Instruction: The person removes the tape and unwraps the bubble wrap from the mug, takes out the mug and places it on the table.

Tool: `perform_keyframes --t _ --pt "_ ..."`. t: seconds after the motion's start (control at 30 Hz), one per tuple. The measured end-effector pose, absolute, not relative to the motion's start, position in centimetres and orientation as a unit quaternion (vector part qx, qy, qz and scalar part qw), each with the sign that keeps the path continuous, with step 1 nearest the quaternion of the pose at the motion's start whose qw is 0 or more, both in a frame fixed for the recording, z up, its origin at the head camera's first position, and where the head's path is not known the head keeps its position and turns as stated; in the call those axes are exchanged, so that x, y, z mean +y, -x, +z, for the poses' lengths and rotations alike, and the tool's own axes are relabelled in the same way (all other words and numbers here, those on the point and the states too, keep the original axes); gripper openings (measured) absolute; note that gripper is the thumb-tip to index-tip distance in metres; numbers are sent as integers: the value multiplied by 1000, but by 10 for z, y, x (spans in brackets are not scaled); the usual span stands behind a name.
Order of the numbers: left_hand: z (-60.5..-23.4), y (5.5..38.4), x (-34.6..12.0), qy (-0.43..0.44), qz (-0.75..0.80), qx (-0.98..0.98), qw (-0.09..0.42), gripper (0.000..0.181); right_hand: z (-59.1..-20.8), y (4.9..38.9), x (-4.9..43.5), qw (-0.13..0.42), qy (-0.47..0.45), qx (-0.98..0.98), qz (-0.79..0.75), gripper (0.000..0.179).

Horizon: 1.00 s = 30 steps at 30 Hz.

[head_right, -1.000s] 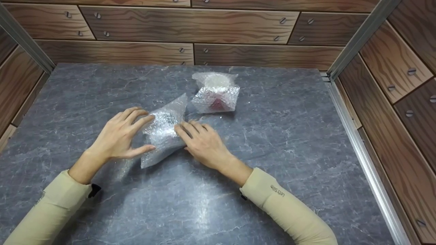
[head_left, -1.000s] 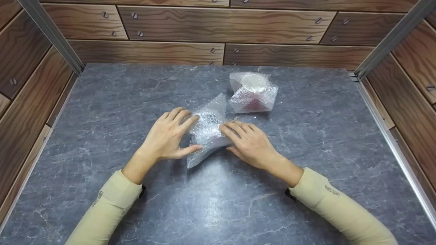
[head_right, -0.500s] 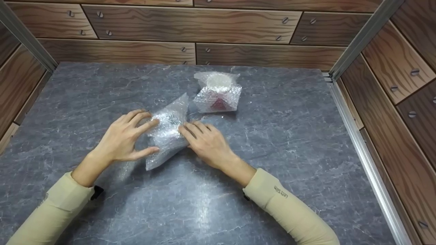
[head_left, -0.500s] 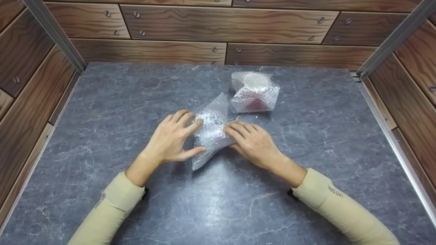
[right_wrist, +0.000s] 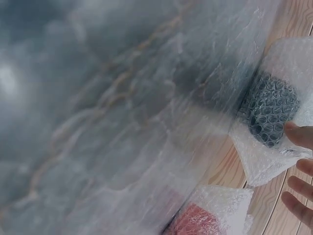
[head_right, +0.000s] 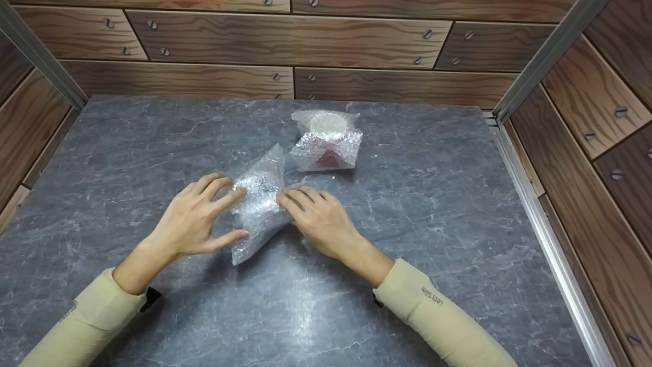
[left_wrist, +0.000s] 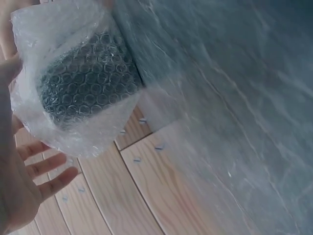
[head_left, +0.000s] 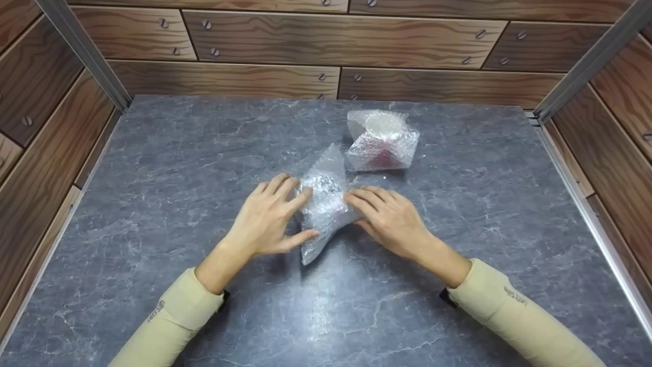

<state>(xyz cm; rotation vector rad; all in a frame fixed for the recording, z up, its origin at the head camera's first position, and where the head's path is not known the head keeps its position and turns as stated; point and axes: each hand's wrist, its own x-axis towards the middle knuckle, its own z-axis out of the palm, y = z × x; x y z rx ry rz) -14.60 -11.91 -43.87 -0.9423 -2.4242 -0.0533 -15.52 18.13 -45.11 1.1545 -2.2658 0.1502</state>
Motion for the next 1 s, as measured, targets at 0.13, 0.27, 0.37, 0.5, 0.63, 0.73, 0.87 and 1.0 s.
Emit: perform_keyframes --t 0.13,0.27,0.37,0.5,0.63,0.73,0.87,1.0 --pt "-438 141 -115 350 -23 -897 267 77 -450 153 186 262 -416 -865 97 67" --pt "-438 138 -113 353 -28 -896 267 77 -446 150 189 217 -391 -878 169 68" --pt "-438 136 -111 351 -28 -898 265 76 -440 146 190 176 -363 -888 219 66" --pt "-438 133 -108 346 -21 -902 257 75 -431 140 191 112 -313 -901 279 65" --pt "-438 130 -105 341 -14 -906 250 75 -424 138 193 51 -262 -903 338 63" --pt "-437 128 -104 338 -12 -907 250 74 -420 138 194 20 -233 -897 375 60" --pt "-437 128 -103 338 -10 -907 253 74 -417 140 195 -16 -199 -884 423 53" --pt "-437 128 -102 338 -5 -906 254 73 -415 144 195 -64 -165 -869 463 44"
